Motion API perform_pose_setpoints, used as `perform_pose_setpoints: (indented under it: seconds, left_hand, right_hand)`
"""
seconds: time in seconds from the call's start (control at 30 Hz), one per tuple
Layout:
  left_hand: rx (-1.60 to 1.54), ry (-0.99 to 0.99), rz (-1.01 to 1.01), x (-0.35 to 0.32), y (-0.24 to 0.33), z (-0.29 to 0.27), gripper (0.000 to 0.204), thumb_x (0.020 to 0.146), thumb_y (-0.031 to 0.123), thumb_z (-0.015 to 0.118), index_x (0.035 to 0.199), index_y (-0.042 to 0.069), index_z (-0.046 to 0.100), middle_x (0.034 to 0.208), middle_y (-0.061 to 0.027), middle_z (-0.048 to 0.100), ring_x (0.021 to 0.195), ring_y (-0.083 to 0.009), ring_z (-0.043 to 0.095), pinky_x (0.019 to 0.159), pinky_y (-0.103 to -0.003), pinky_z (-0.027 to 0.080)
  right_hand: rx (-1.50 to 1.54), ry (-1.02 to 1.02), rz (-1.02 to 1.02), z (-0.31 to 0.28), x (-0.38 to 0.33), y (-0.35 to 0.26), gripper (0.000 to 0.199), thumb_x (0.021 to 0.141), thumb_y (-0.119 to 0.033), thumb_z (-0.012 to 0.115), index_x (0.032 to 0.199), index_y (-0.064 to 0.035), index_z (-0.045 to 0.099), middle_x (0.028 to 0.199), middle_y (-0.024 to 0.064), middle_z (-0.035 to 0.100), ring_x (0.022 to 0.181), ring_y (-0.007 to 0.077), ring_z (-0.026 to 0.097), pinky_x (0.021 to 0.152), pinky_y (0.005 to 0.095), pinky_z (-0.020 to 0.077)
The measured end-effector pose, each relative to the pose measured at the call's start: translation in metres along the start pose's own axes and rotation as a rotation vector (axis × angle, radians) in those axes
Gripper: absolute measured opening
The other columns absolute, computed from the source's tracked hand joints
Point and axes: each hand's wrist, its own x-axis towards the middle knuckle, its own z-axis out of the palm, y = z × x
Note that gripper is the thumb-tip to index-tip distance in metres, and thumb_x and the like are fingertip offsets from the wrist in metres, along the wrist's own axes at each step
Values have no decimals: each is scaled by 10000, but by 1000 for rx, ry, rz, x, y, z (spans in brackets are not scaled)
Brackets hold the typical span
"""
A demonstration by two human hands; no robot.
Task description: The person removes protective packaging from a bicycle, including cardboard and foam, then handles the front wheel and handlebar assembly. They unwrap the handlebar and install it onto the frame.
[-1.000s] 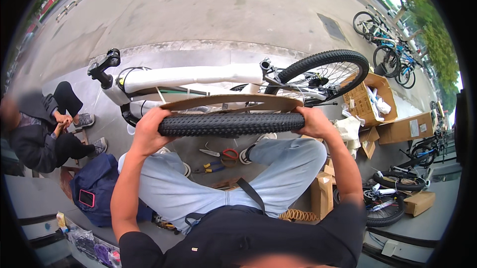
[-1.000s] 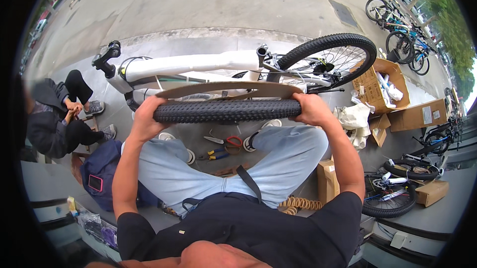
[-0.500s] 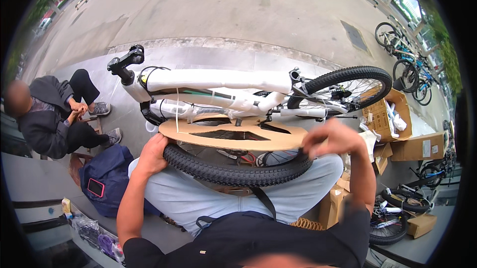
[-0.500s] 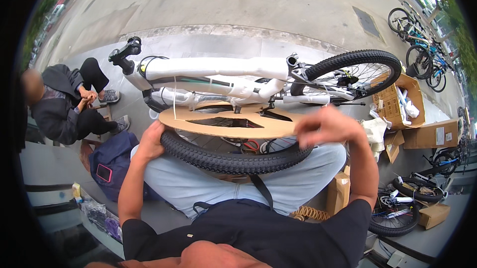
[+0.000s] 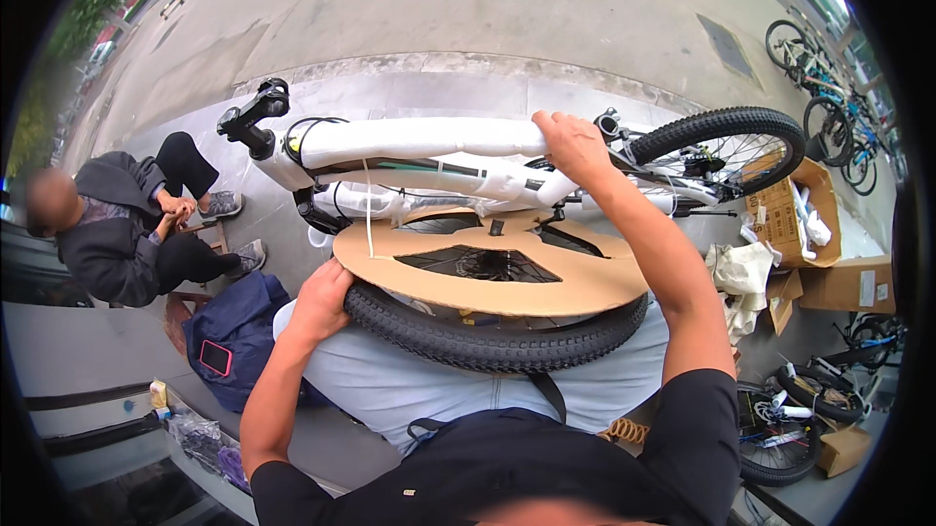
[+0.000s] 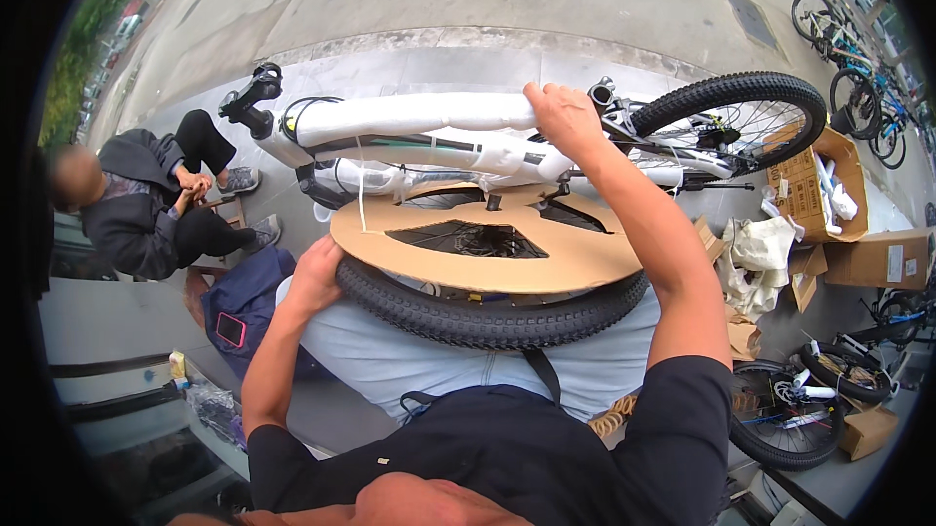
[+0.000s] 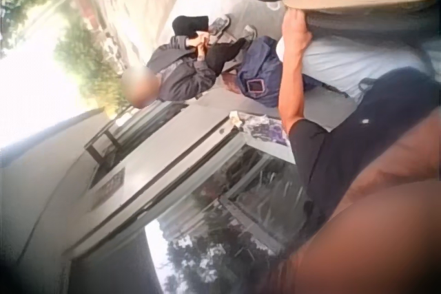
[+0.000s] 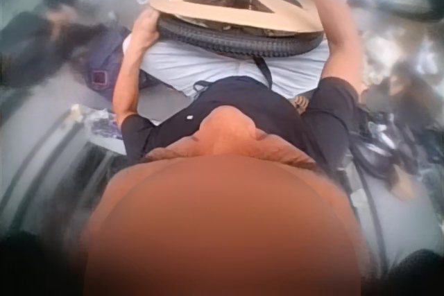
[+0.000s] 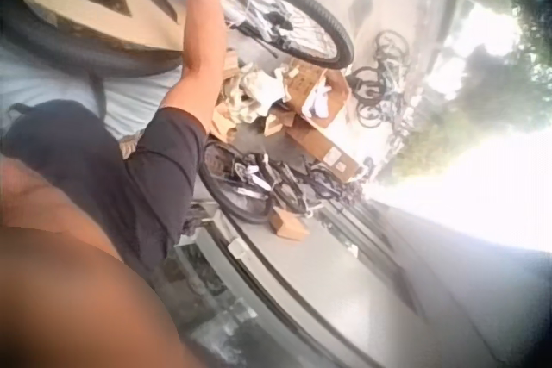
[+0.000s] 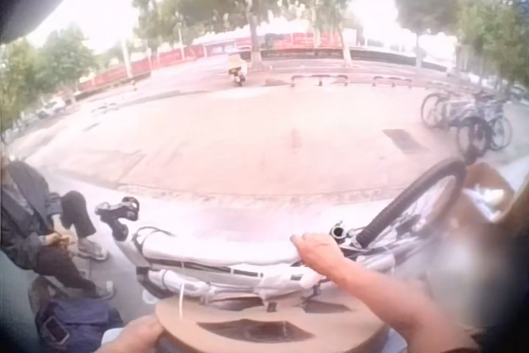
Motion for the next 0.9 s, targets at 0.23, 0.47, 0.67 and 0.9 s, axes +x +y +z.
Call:
perform_pose_setpoints:
  seconds: [0.23, 0.47, 0.67, 0.9]
  left_hand:
    - [35, -20, -28, 12, 1, -6, 518, 724, 41, 807, 1221, 23, 661, 1164, -188, 703, 1109, -443, 684, 944, -485, 570]
    - [59, -94, -21, 9, 4, -14, 574, 711, 115, 845, 1249, 27, 667, 1218, -189, 703, 1170, -439, 670, 1007, -485, 554]
    - [-20, -73, 41, 0, 38, -59, 521, 745, 184, 859, 1210, 7, 704, 1232, -186, 730, 1191, -407, 698, 1068, -479, 549]
    - [37, 424, 36, 66, 3, -105, 364, 900, 64, 796, 1255, 18, 724, 1268, -179, 751, 1186, -366, 722, 1049, -434, 553]
  right_hand:
    - [178, -189, 66, -39, -5, -14, 735, 836, -162, 869, 1497, -104, 553, 1345, 220, 677, 1249, 396, 658, 1056, 483, 532]
    - [879, -400, -149, -232, -119, -36, 319, 935, -226, 808, 1174, -19, 764, 1136, 122, 791, 1090, 322, 762, 941, 427, 602]
    - [1005, -1170, -198, -183, -237, -98, 342, 1088, -235, 609, 1368, -48, 667, 1278, 192, 732, 1113, 429, 707, 940, 508, 580]
    - [839, -494, 90, -19, -292, -167, 437, 1036, -248, 627, 1426, -54, 656, 1496, 253, 605, 1419, 465, 531, 1228, 497, 407]
